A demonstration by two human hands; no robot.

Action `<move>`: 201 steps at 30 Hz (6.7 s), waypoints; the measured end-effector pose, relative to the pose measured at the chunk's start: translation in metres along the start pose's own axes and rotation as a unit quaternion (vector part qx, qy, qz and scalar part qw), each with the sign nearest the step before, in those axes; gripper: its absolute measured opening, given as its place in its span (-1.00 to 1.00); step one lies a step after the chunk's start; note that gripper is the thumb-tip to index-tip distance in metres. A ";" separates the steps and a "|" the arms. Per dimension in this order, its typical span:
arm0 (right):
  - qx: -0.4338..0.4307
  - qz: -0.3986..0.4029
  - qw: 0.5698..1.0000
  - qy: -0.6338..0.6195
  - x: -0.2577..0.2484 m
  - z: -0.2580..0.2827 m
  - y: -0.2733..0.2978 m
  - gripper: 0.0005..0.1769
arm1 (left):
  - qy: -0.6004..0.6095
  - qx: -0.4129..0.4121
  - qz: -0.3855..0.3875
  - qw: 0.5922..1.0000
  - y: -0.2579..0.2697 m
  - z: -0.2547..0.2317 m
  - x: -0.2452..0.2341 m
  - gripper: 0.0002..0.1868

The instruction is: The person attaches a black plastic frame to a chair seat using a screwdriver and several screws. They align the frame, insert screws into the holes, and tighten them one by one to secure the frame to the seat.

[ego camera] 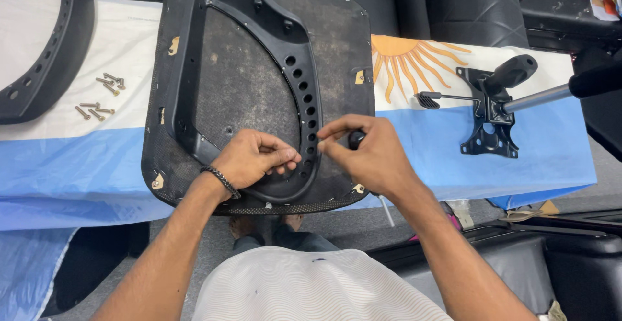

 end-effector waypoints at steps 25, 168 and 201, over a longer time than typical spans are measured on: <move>0.033 0.060 0.995 0.079 0.044 -0.001 0.010 -0.82 | -0.279 -0.083 0.035 0.956 0.000 0.015 0.005 -0.74; 0.185 0.106 0.941 0.264 0.052 -0.020 0.000 -0.33 | 0.494 -0.203 -0.285 0.796 0.036 0.074 0.054 -0.79; 0.084 0.107 0.987 0.085 -0.044 0.045 0.011 -0.74 | 0.446 -0.242 -0.315 0.802 0.042 0.074 0.055 -0.75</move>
Point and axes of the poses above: each hand's wrist, its own y-axis away from the middle knuckle, its own x-axis out of the palm, z = x × y, the point moved 5 cm from there along -y, towards the middle knuckle, and after that the axes turned 1 degree about -x, right-handed, at the moved point
